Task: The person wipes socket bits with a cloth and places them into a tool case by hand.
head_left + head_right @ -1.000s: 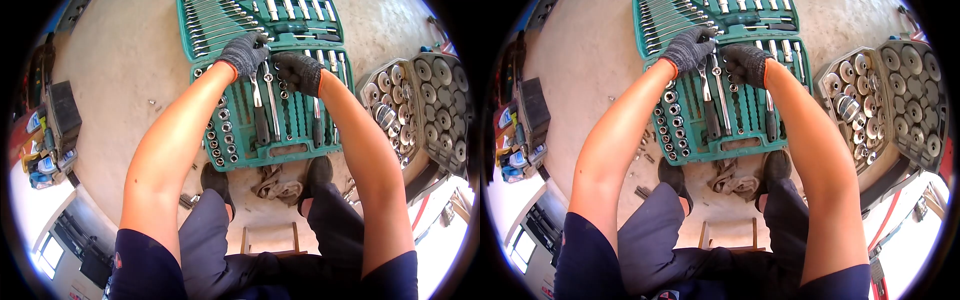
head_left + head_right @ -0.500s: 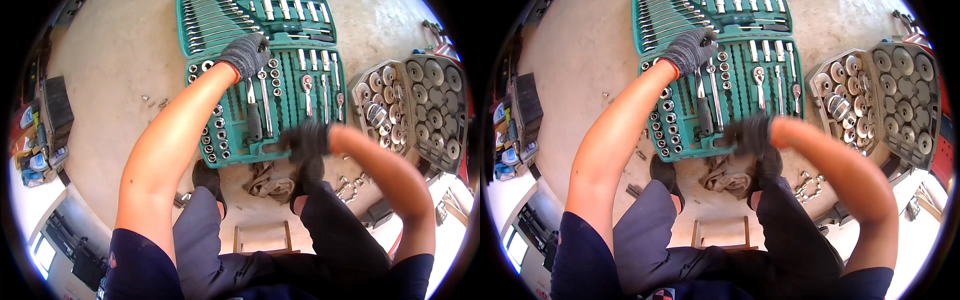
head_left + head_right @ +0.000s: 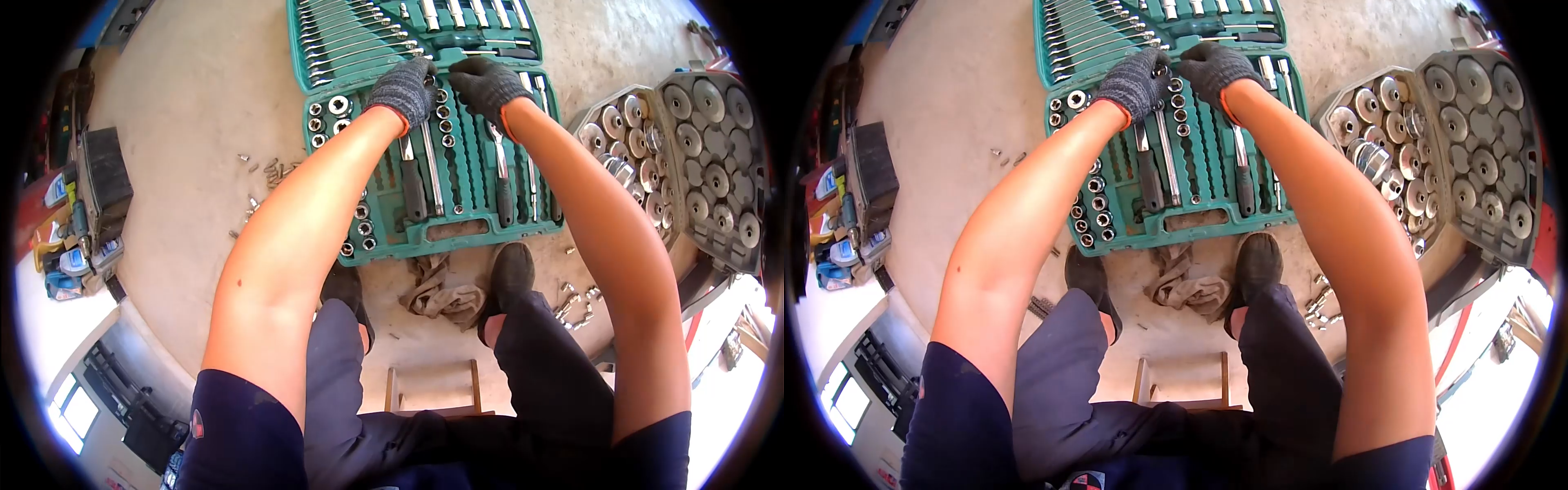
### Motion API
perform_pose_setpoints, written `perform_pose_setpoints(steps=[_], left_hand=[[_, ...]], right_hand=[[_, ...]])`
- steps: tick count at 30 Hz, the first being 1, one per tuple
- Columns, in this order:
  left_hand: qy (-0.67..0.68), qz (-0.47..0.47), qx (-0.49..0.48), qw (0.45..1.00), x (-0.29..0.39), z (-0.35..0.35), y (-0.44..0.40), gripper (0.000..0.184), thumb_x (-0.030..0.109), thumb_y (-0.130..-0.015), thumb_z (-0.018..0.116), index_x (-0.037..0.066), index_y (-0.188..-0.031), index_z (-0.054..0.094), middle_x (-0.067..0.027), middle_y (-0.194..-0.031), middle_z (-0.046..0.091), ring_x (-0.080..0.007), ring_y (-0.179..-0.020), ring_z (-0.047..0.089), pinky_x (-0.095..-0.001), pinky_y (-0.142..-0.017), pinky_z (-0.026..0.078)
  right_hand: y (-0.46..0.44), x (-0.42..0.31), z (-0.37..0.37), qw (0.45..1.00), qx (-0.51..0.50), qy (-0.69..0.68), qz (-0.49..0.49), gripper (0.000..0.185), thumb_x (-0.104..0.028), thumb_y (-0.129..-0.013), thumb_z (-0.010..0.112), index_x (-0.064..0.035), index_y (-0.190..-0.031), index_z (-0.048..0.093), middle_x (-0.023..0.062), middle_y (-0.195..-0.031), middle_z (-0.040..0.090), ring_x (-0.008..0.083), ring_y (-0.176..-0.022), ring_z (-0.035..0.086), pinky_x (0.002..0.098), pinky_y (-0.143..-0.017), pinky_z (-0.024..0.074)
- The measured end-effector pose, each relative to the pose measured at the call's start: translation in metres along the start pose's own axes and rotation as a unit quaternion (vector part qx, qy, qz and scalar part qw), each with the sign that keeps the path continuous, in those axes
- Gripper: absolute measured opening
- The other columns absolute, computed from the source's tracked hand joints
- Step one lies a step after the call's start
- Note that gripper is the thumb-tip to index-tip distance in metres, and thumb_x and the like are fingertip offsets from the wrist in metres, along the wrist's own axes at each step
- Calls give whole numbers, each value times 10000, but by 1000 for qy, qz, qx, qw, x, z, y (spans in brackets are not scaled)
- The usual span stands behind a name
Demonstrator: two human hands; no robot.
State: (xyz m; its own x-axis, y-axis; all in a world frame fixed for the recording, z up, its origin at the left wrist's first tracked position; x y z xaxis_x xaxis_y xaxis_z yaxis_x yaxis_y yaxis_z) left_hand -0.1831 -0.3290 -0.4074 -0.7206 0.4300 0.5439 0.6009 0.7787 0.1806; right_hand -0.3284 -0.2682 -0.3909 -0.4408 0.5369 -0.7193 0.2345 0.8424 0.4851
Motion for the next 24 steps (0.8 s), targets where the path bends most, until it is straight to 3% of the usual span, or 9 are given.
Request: perform_pose_setpoints(steps=[3,6,11,18,19,20,22,23,24], left_hand=[[-10,10,-44,999,7,1,-7,355,224,-817,686,75,-1132,617,-193,-1050,660,-353,-992,629,-423,-885,492],[-7,22,-45,999,4,11,-15,295,202,-830,660,79,-1096,634,-193,-1030,666,-361,-983,631,-428,-875,496],[-44,-55,-41,997,1,13,-20,219,215,-872,595,124,-1067,633,-179,-1032,659,-364,-1002,616,-445,-883,491],[-71,-49,-20,996,1,6,-21,247,266,-879,585,144,-1080,663,-137,-1120,662,-344,-1037,629,-450,-904,492],[-20,-36,-45,998,-11,14,-28,286,313,-870,604,132,-1086,653,-140,-1076,673,-347,-1008,634,-439,-883,493],[12,-24,-54,998,-10,6,-23,335,350,-870,606,102,-1093,633,-157,-1021,679,-347,-965,639,-426,-861,494],[73,82,-30,993,-17,-26,6,320,257,-878,641,-14,-1041,591,-206,-890,656,-294,-794,645,-387,-707,511],[59,90,-47,993,-22,-33,18,330,305,-879,618,32,-1064,604,-188,-935,668,-316,-864,645,-403,-776,503],[43,99,-64,992,-25,-42,29,346,354,-879,595,79,-1088,616,-169,-980,679,-338,-934,644,-419,-845,495]], right_hand=[[-20,3,15,997,-20,72,22,453,-364,-865,657,-25,-1166,648,110,-804,673,139,-647,604,299,-602,517],[-45,23,32,995,7,74,59,474,-395,-846,672,-28,-1144,663,140,-840,693,155,-678,627,316,-628,525],[-37,14,28,989,62,124,58,596,-563,-816,656,-55,-1126,685,175,-1027,703,281,-934,677,387,-877,508],[-39,4,22,958,100,249,104,656,-586,-791,646,-15,-1114,673,241,-1103,661,364,-1022,646,428,-933,483],[-56,28,24,965,123,229,43,686,-597,-795,634,6,-1122,661,275,-1101,648,388,-1052,629,451,-939,473],[-40,21,13,959,103,261,30,625,-555,-829,627,10,-1094,663,236,-965,687,340,-894,678,430,-815,524],[8,10,-6,996,6,76,39,512,-479,-868,619,18,-977,669,154,-766,672,236,-643,654,375,-637,527],[27,10,-16,992,-31,119,9,432,-426,-888,617,4,-845,644,78,-622,604,145,-481,552,315,-513,473],[48,13,-25,987,-71,141,4,428,-417,-899,606,-8,-773,613,74,-579,580,142,-460,535,314,-486,455]])
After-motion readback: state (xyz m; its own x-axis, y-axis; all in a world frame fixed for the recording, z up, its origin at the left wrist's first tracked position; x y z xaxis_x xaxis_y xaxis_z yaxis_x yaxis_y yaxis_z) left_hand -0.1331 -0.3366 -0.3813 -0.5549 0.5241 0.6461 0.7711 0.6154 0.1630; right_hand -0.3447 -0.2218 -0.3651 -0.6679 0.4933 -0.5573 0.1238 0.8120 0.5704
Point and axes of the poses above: each hand's wrist, its own y-axis away from the middle knuckle, its own z-axis out of the palm, x = y × z, the point moved 3 cm from there along -y, towards the middle knuckle
